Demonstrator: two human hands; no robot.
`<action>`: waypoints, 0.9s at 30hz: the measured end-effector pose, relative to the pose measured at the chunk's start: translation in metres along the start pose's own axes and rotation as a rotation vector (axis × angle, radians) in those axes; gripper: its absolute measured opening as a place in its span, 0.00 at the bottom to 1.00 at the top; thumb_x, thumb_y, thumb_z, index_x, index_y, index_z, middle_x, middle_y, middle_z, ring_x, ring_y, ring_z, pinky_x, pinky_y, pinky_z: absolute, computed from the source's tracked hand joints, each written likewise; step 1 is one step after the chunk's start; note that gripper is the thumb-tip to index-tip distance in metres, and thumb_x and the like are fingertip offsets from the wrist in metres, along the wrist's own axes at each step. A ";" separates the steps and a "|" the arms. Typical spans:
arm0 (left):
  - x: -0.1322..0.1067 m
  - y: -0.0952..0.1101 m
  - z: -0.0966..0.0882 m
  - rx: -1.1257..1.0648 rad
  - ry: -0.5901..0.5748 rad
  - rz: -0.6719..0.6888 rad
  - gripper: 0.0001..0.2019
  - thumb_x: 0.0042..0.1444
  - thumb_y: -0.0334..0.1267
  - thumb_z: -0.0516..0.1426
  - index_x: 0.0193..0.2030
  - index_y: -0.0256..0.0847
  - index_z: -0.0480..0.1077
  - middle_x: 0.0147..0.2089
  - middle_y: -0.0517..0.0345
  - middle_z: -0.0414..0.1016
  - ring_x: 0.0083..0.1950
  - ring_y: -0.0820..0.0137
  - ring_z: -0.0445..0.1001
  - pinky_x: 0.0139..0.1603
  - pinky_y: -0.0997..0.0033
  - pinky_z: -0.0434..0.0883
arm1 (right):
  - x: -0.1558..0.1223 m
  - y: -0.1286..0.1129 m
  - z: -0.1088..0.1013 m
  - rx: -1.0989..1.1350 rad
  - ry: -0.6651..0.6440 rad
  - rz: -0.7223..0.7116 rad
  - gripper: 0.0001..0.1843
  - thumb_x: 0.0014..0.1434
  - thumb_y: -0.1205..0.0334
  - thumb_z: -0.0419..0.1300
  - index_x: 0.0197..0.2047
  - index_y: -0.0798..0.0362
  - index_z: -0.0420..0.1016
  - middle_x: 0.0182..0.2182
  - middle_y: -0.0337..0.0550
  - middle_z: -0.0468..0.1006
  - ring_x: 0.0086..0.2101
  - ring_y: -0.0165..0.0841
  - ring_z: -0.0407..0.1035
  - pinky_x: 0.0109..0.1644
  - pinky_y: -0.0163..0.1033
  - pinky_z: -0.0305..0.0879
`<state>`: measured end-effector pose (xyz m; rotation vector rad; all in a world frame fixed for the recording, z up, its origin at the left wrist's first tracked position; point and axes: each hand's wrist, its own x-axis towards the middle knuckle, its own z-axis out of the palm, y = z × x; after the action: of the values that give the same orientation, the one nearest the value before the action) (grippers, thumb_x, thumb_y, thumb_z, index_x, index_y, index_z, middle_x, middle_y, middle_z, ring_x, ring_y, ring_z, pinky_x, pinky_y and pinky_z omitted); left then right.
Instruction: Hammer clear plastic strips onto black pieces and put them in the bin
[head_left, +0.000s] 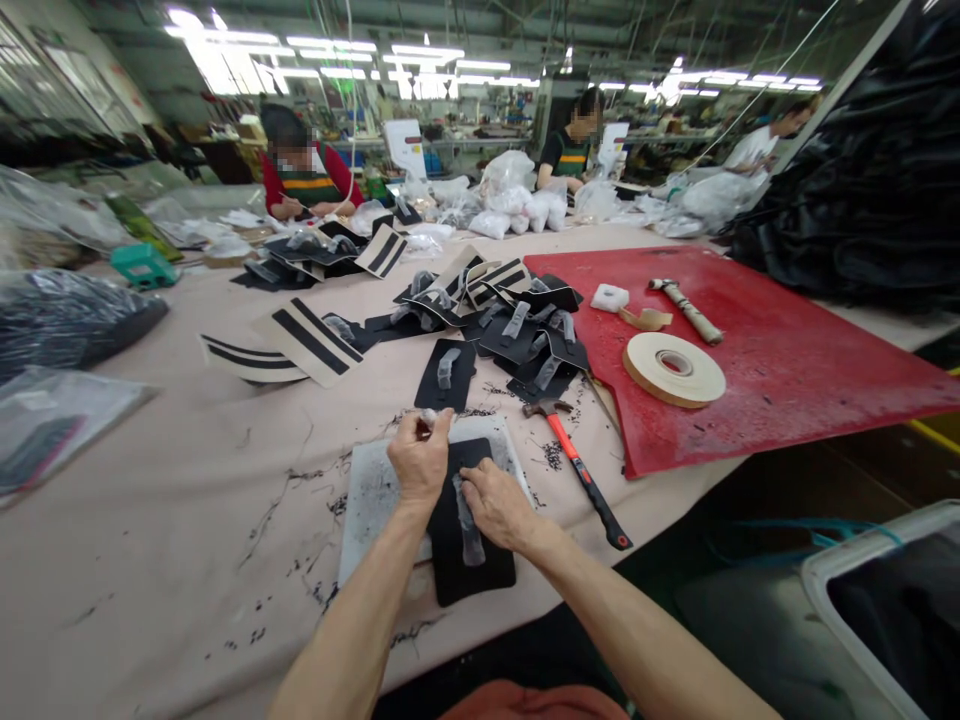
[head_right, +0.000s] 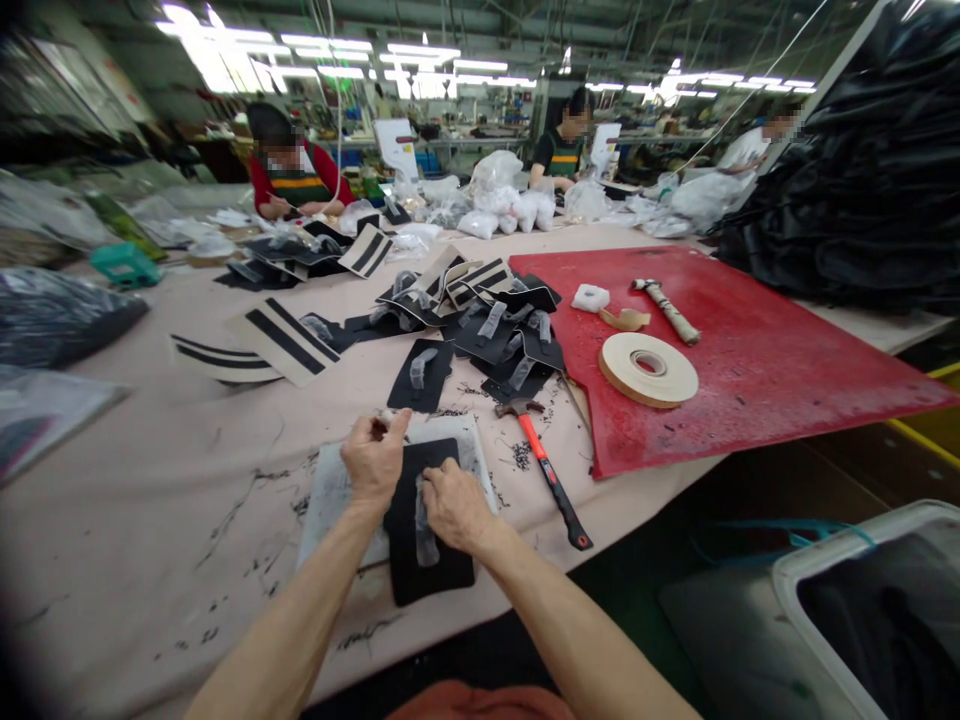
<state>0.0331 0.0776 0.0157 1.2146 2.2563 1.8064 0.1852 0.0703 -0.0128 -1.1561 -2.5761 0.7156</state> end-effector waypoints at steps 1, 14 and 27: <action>0.008 0.004 -0.008 -0.044 -0.006 0.013 0.15 0.54 0.49 0.64 0.27 0.40 0.70 0.24 0.64 0.71 0.26 0.73 0.68 0.31 0.75 0.66 | -0.003 0.001 -0.004 0.004 0.001 -0.050 0.22 0.70 0.68 0.44 0.61 0.55 0.69 0.48 0.49 0.72 0.46 0.34 0.69 0.50 0.37 0.65; 0.005 -0.051 -0.073 -0.266 0.070 -0.245 0.16 0.54 0.50 0.64 0.37 0.37 0.77 0.33 0.56 0.81 0.32 0.68 0.80 0.39 0.67 0.80 | 0.003 -0.034 -0.037 -0.506 0.098 -0.188 0.06 0.60 0.67 0.54 0.39 0.56 0.71 0.36 0.54 0.75 0.41 0.45 0.68 0.47 0.48 0.60; -0.019 -0.052 -0.029 -0.379 -0.305 -0.257 0.12 0.55 0.45 0.64 0.38 0.38 0.77 0.35 0.57 0.81 0.36 0.68 0.80 0.41 0.71 0.78 | -0.017 -0.034 0.028 -0.033 0.314 0.263 0.26 0.73 0.54 0.46 0.66 0.58 0.65 0.49 0.56 0.80 0.45 0.42 0.78 0.49 0.41 0.69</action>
<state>0.0041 0.0409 -0.0261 0.9969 1.7184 1.7102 0.1635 0.0285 -0.0192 -1.5028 -2.2099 0.4950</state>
